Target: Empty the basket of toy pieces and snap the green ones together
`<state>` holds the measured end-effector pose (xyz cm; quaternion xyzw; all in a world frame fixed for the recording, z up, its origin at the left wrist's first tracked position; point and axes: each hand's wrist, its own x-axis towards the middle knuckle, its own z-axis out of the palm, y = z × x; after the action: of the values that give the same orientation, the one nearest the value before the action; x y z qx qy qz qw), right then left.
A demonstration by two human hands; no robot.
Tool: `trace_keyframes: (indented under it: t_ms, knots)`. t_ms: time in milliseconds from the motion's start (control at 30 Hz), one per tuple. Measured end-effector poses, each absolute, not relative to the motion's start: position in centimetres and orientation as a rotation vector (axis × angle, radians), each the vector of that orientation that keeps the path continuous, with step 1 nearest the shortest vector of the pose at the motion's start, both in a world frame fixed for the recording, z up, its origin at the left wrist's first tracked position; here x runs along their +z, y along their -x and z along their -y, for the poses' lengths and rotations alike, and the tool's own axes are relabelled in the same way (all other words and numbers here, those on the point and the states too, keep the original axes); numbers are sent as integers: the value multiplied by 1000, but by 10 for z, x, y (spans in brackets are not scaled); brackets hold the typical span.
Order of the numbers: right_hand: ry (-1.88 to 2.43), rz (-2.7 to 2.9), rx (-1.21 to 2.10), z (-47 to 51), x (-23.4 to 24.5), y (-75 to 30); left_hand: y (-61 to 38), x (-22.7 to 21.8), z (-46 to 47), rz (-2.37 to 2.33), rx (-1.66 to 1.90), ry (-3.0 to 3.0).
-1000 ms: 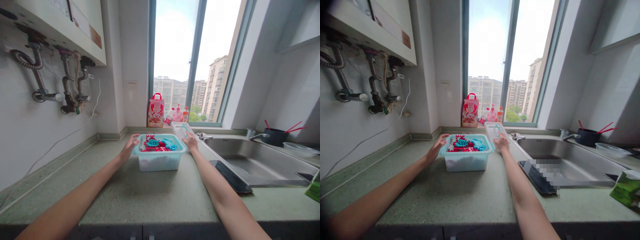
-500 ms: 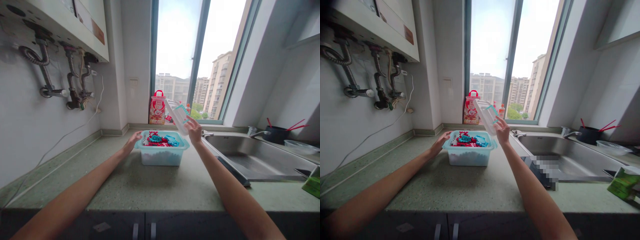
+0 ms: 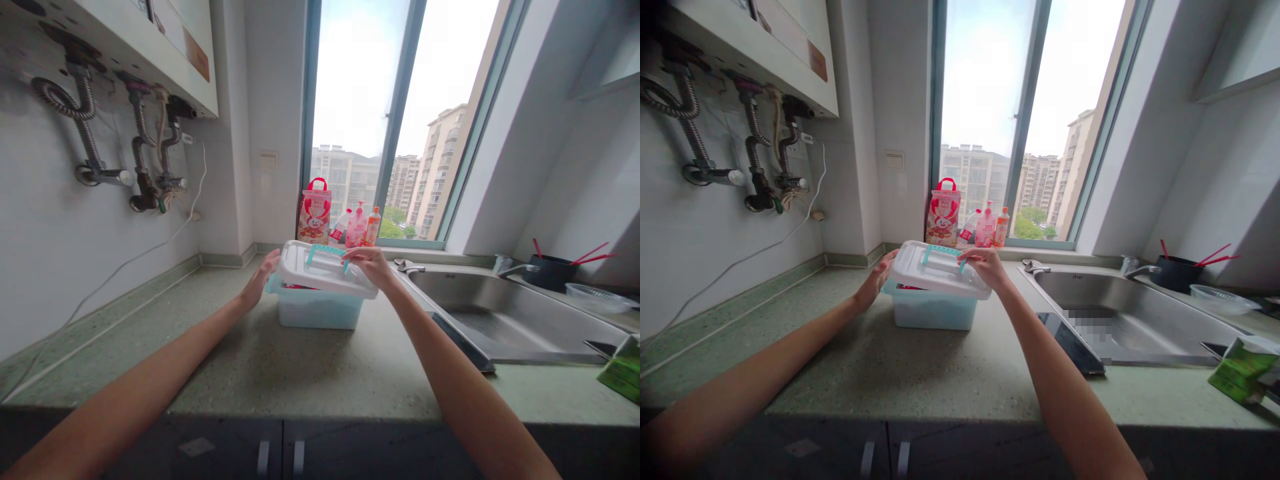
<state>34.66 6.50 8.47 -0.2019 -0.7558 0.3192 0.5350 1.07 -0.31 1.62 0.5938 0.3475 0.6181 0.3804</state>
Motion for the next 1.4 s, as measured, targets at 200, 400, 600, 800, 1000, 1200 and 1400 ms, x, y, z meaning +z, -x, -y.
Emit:
trace_keyframes:
  t_ms: [200, 400, 600, 800, 1000, 1200, 1400]
  knots:
    - [495, 1900, 961, -56, 88, -347, -24, 25, 19, -884, 1591, -1683]
    - [486, 2011, 958, -55, 88, -345, -29, 31, 28, -1007, 1560, -1764]
    - [510, 1896, 858, -54, 65, -353, -32, 26, 26, -1075, 1609, -1777]
    - [552, 1961, 775, -49, 45, -363, -33, 22, 27, -1041, 1672, -1797]
    - [676, 1884, 868, -57, 36, -368, -24, 28, 28, -1057, 1586, -1948]
    - [734, 1853, 1030, -60, 34, -373, -17, 36, 25, -1095, 1525, -2081]
    - [712, 1750, 1090, -57, 24, -365, -21, 29, 24, -1056, 1583, -2021]
